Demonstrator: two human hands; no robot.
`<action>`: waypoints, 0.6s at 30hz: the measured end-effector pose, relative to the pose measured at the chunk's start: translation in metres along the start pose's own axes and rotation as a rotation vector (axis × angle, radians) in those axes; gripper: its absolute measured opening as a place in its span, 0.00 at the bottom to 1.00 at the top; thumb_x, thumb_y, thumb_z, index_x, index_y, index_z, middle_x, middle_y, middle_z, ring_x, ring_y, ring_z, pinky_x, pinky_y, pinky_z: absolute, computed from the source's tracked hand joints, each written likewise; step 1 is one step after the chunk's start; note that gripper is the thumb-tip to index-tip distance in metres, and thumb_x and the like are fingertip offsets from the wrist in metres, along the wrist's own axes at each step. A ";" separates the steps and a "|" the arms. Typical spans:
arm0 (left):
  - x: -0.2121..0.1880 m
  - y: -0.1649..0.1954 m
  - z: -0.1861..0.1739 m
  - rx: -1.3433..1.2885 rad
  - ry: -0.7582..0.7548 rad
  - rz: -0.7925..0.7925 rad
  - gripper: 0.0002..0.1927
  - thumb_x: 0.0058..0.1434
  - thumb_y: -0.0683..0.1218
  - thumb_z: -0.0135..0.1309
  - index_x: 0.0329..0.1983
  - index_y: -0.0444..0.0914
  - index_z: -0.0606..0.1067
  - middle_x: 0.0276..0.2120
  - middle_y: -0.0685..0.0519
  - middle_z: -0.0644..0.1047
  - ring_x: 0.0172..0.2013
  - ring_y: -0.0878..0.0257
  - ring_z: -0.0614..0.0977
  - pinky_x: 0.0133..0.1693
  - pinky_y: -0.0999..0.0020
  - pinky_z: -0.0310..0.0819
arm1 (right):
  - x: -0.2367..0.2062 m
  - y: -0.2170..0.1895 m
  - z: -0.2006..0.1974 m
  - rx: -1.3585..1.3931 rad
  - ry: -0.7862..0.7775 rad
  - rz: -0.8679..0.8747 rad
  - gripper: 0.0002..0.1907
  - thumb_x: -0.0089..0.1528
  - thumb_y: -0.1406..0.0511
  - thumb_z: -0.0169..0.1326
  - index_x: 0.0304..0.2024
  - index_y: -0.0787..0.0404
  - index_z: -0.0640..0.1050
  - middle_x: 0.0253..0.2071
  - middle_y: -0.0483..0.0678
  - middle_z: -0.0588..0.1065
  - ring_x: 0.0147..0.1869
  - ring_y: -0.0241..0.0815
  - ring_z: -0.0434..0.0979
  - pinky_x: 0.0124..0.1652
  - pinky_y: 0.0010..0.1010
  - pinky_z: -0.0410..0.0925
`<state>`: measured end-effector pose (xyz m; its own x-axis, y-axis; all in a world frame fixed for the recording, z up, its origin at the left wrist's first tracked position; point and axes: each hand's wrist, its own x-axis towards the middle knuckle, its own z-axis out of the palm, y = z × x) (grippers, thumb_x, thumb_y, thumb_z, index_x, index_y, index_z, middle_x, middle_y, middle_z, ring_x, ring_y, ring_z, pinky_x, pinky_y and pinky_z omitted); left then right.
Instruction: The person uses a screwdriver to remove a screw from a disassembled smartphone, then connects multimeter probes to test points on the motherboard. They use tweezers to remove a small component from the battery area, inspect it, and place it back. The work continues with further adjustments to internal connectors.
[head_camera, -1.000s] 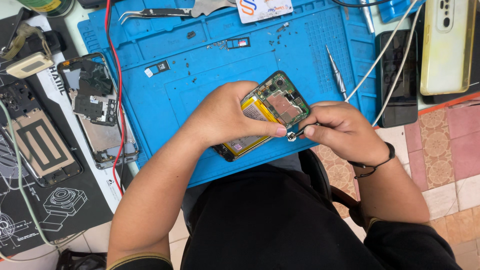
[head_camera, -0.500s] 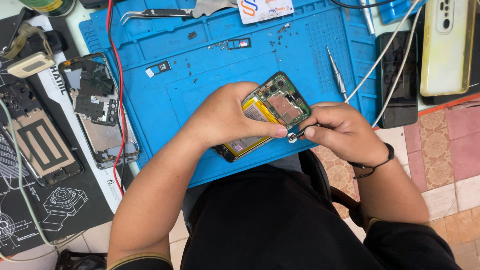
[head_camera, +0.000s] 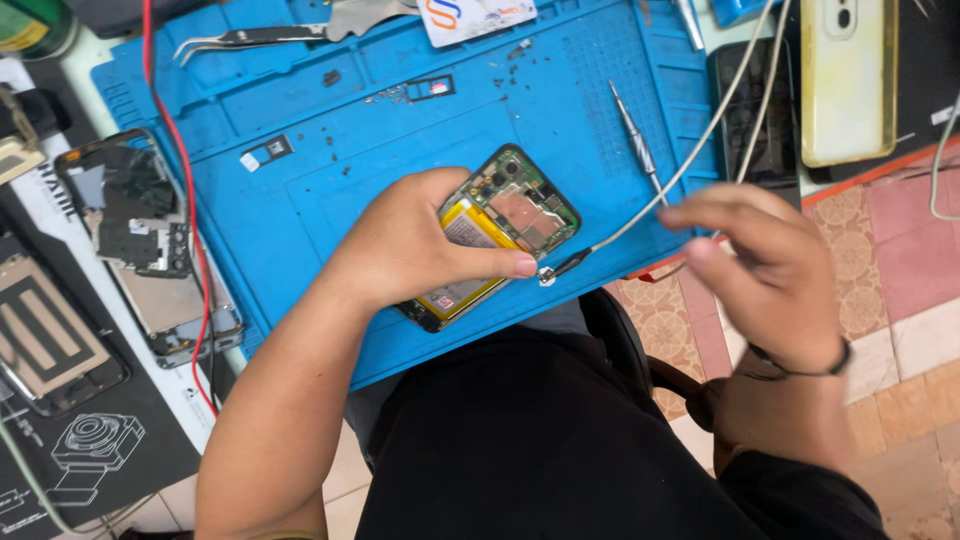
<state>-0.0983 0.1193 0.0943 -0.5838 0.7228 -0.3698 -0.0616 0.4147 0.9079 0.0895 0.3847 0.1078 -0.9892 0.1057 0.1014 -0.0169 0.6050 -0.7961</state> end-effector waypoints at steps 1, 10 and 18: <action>0.000 0.000 0.000 0.014 0.003 -0.006 0.26 0.39 0.55 0.74 0.40 0.41 0.82 0.34 0.54 0.86 0.31 0.68 0.87 0.37 0.71 0.82 | -0.009 0.005 -0.009 -0.019 -0.072 0.064 0.08 0.69 0.64 0.56 0.46 0.61 0.81 0.47 0.52 0.80 0.51 0.44 0.81 0.50 0.28 0.72; -0.002 -0.002 0.007 0.074 0.045 0.045 0.32 0.37 0.58 0.75 0.43 0.39 0.79 0.36 0.55 0.84 0.35 0.67 0.86 0.39 0.71 0.81 | -0.058 0.076 0.042 -0.110 -0.399 0.280 0.26 0.58 0.60 0.62 0.58 0.61 0.79 0.56 0.60 0.76 0.61 0.56 0.74 0.54 0.41 0.67; -0.007 -0.002 0.006 0.091 0.053 0.073 0.30 0.38 0.57 0.75 0.41 0.39 0.80 0.36 0.54 0.84 0.35 0.65 0.86 0.39 0.69 0.80 | -0.060 0.049 0.022 -0.068 -0.339 0.580 0.12 0.59 0.61 0.62 0.41 0.60 0.85 0.34 0.49 0.82 0.35 0.40 0.82 0.38 0.32 0.73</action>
<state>-0.0891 0.1170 0.0938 -0.6261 0.7235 -0.2906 0.0548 0.4126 0.9093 0.1453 0.3904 0.0496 -0.8266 0.1812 -0.5329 0.5287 0.5745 -0.6248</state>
